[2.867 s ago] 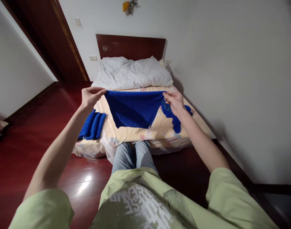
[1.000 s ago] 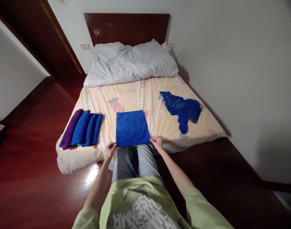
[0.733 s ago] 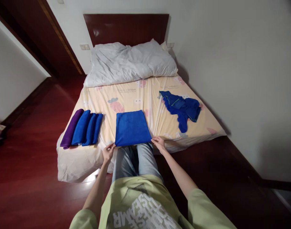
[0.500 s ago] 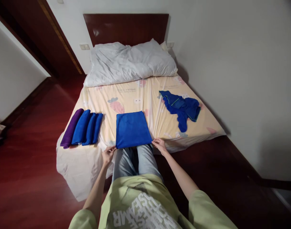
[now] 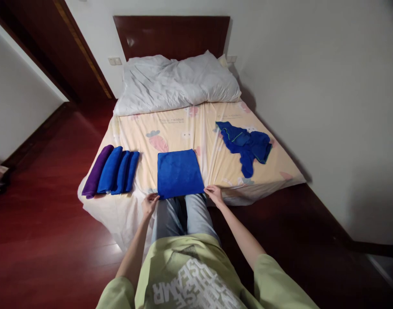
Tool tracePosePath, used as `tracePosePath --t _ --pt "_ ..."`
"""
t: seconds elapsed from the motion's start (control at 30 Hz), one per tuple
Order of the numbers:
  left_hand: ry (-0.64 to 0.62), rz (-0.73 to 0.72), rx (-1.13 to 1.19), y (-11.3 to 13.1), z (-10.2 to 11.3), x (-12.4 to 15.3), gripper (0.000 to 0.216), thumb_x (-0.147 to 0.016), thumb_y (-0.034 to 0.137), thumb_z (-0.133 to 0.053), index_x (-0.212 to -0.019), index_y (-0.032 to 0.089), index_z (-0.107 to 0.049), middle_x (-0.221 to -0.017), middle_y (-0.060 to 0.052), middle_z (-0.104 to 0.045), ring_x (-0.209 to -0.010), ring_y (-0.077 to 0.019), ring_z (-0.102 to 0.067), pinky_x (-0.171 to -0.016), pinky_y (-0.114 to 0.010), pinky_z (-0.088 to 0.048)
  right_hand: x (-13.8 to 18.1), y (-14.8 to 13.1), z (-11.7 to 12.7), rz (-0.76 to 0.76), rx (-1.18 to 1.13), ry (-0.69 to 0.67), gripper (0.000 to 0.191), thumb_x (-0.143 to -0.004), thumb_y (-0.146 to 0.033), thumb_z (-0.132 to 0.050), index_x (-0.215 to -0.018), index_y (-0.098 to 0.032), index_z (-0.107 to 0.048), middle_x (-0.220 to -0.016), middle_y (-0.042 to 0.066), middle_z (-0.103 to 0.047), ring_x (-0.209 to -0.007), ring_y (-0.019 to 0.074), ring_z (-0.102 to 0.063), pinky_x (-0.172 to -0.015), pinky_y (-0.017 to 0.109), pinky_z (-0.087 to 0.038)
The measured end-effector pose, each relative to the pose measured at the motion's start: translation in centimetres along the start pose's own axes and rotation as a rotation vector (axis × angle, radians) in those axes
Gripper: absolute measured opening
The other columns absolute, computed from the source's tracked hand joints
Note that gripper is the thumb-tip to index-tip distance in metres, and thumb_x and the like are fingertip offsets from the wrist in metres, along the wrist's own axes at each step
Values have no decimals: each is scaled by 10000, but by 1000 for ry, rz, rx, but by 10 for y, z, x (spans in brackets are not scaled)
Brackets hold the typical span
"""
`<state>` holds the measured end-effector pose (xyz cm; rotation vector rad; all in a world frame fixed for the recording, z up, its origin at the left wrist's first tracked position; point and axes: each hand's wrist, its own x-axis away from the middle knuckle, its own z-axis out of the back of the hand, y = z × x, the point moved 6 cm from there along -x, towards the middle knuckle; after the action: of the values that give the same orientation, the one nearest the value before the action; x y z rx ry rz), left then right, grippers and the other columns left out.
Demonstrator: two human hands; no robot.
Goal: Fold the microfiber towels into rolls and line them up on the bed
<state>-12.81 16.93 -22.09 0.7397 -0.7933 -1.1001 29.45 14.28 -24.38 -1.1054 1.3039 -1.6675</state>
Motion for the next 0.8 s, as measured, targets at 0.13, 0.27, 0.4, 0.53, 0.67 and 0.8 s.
tracePosePath --t 0.13,0.27,0.4,0.53,0.67,0.8 --pt "-43 28 -51 0 -8 0 341 -717 468 -745 -914 189 -758 -838 -75 -775 -864 -277 -745 -846 -378 -556 0 -1 -7 33 27 -13 546 -540 -600 -843 -847 -170 -704 -864 121 -786 -544 177 -631 -425 259 -446" --pt "-45 7 -86 4 -13 0 318 -735 462 -721 -880 180 -757 -810 -66 -767 -849 -275 -736 -831 -373 -549 -1 -4 -14 37 84 -15 549 -548 -635 -803 -834 -179 -699 -793 111 -776 -546 190 -636 -443 272 -454" --pt "-45 12 -52 0 -11 -2 319 -727 469 -710 -859 182 -759 -856 -59 -776 -881 -277 -727 -841 -369 -546 -1 -5 -15 18 40 -44 519 -565 -583 -793 -867 -174 -689 -794 94 -760 -564 176 -614 -447 257 -432" --pt "-39 36 12 -11 -3 -3 390 -695 514 -723 -892 181 -774 -889 -72 -781 -934 -293 -721 -869 -374 -544 2 -3 -6 8 -3 -58 472 -574 -540 -791 -859 -181 -677 -808 61 -734 -541 140 -556 -435 240 -405" --pt "-46 42 8 -14 3 2 426 -682 544 -714 -906 187 -779 -954 -83 -786 -983 -294 -712 -901 -374 -546 5 -1 3 -21 -14 -38 404 -572 -492 -772 -806 -184 -658 -880 62 -723 -557 121 -542 -432 217 -388" --pt "-89 20 -110 -8 5 6 393 -726 546 -661 -904 220 -787 -971 -82 -785 -991 -304 -714 -905 -385 -551 6 2 3 -52 18 -45 334 -582 -457 -731 -752 -180 -653 -1084 97 -710 -625 121 -563 -439 201 -391"
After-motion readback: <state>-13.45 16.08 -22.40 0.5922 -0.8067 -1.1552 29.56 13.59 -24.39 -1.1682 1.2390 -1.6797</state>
